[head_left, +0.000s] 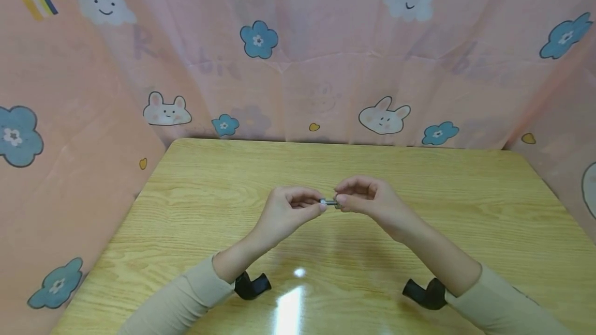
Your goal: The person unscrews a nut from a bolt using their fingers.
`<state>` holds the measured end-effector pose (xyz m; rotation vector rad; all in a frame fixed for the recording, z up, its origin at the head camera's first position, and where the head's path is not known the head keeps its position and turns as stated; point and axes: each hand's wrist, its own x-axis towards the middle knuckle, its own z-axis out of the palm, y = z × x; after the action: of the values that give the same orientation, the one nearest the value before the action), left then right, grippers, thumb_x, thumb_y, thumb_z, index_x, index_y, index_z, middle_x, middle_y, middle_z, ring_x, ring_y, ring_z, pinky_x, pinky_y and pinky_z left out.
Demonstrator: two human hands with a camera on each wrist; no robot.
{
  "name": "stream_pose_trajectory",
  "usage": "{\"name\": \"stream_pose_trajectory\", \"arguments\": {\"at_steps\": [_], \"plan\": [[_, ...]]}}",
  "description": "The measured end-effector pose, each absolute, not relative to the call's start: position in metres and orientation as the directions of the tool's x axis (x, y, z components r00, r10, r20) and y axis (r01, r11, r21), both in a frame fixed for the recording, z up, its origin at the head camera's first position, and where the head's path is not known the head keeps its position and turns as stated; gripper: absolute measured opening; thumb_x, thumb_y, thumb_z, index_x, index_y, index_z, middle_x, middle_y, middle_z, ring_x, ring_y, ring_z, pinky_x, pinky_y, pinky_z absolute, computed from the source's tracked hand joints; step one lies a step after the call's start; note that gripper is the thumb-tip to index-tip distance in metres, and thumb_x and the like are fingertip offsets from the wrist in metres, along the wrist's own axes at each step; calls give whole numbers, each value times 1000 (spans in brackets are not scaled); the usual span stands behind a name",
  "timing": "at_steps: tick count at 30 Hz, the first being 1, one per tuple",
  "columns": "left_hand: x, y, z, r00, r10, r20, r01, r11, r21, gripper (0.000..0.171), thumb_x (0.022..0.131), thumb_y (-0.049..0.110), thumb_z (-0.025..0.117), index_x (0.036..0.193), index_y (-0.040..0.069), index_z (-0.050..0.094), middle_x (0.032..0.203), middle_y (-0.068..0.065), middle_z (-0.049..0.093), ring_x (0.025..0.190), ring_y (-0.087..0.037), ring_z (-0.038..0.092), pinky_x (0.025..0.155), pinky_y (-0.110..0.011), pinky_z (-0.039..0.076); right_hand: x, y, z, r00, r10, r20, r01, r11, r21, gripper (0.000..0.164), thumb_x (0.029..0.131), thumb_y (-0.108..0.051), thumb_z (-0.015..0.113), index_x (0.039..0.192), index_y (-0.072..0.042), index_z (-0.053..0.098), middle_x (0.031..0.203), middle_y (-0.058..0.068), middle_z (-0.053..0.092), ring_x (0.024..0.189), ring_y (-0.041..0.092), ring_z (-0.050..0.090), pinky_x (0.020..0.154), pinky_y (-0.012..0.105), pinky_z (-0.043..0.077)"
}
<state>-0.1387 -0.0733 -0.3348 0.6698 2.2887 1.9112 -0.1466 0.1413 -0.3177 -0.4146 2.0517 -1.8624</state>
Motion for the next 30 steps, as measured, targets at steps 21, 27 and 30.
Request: {"name": "stream_pose_trajectory", "arguments": {"at_steps": [21, 27, 30], "plan": [[-139, -73, -334, -900, 386, 202, 263, 114, 958, 17, 85, 15, 69, 97, 3, 70, 88, -8, 69, 76, -20, 66, 68, -30, 54, -147, 143, -319, -888, -450, -94, 49, 112, -993, 23, 91, -13, 61, 104, 7, 58, 86, 5, 66, 79, 16, 65, 78, 34, 53], [-139, -73, -335, -902, 381, 202, 264, 118, 957, 16, 85, 14, 69, 96, 2, 70, 88, -8, 69, 75, -20, 66, 67, -30, 54, -148, 144, -320, -887, -457, -68, 26, 99, -995, 23, 88, -10, 65, 106, 2, 58, 94, 4, 64, 85, 15, 65, 81, 33, 52], [-139, -72, -335, -904, 379, 200, 263, 121, 957, 17, 85, 14, 70, 96, 2, 70, 88, -8, 69, 74, -17, 66, 68, -30, 54, -149, 143, -320, -886, -456, -88, 47, 100, -994, 22, 92, -15, 60, 104, 4, 58, 90, 6, 65, 82, 17, 66, 79, 35, 53]]}}
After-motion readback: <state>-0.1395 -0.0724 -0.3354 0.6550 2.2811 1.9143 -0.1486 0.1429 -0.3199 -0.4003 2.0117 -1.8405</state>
